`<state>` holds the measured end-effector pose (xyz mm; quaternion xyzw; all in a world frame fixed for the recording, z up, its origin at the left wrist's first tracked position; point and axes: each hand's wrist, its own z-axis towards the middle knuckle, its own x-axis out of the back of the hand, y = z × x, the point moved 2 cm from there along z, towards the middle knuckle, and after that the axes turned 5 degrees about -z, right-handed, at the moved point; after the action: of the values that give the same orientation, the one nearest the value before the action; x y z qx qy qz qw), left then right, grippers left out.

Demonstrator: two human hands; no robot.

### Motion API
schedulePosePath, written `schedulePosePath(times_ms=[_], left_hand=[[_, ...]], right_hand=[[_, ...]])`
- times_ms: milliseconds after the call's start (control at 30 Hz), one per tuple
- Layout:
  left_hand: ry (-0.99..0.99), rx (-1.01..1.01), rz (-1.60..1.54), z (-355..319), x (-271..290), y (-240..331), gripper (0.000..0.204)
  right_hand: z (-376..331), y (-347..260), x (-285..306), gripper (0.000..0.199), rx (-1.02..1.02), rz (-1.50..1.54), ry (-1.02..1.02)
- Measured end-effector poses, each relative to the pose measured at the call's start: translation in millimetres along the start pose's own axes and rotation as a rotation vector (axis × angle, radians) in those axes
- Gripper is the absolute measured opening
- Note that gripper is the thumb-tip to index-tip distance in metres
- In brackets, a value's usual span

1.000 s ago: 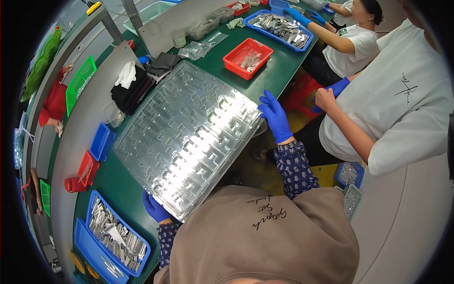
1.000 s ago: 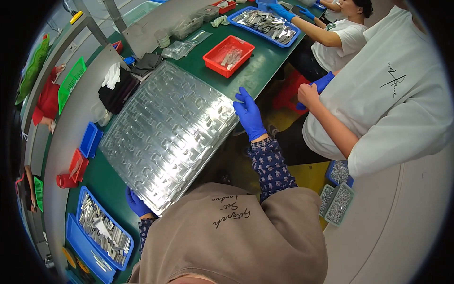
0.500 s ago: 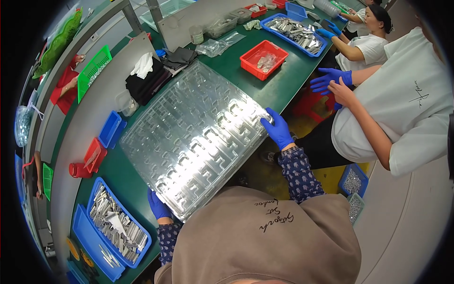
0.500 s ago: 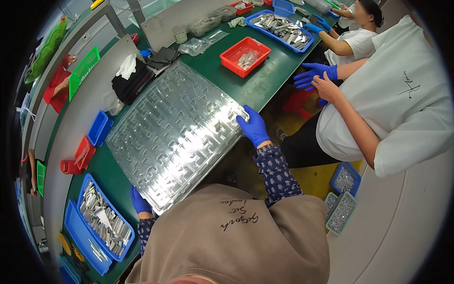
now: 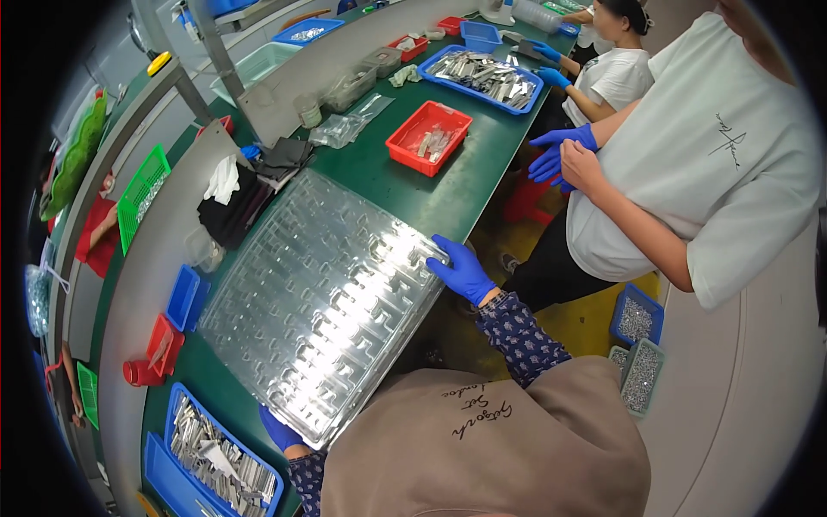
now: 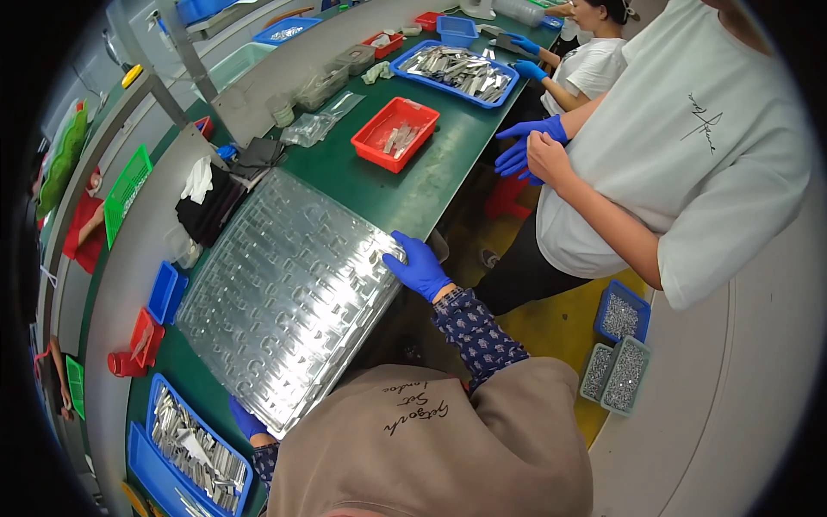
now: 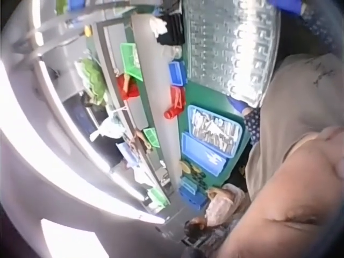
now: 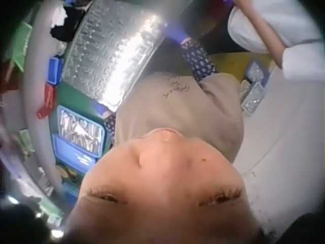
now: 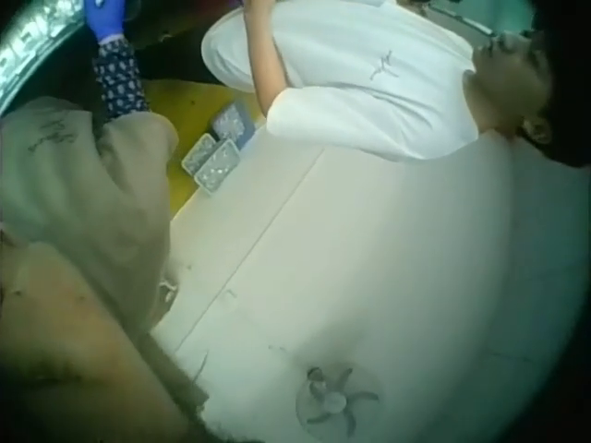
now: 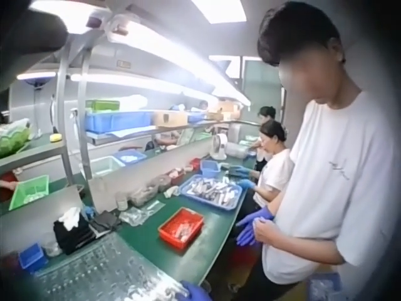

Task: Sorting, inspecting, and transporting small metal parts and trays at a factory workstation.

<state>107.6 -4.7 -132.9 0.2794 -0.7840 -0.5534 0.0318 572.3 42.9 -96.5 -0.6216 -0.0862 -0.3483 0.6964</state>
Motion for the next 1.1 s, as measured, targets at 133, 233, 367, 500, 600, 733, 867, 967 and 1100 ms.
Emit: schedulePosePath(times_ms=[133,233,367,500,600,733,867,967,1100], left_hand=[[0.001,-0.033,-0.02,9,7,-8,0.045],[0.034,-0.071,0.146,5,6,-2,0.043],[0.042,-0.051,0.177,1,-2,4,0.04],[-0.002,0.0,0.11,3,6,3,0.039],[-0.014,-0.15,0.38,2,0,4,0.038],[0.013,-0.105,0.249,2,-6,2,0.036],[-0.031,-0.128,0.23,15,18,-14,0.036],[-0.069,-0.088,0.113,16,20,-17,0.035],[-0.013,-0.137,0.192,12,24,-14,0.034]], right_hand=[[3,1,0,0.049,0.044,0.035,0.066],[2,0,-2,0.047,0.005,-0.03,-0.005],[2,8,-3,0.048,-0.041,0.014,-0.034],[4,3,0,0.047,-0.015,-0.005,-0.079],[4,3,3,0.047,-0.029,0.028,-0.099],[7,1,6,0.046,0.027,0.067,0.003],[19,-1,18,0.042,-0.116,0.158,-0.108],[38,14,27,0.038,-0.157,0.266,-0.041],[61,6,34,0.048,-0.14,0.177,-0.064]])
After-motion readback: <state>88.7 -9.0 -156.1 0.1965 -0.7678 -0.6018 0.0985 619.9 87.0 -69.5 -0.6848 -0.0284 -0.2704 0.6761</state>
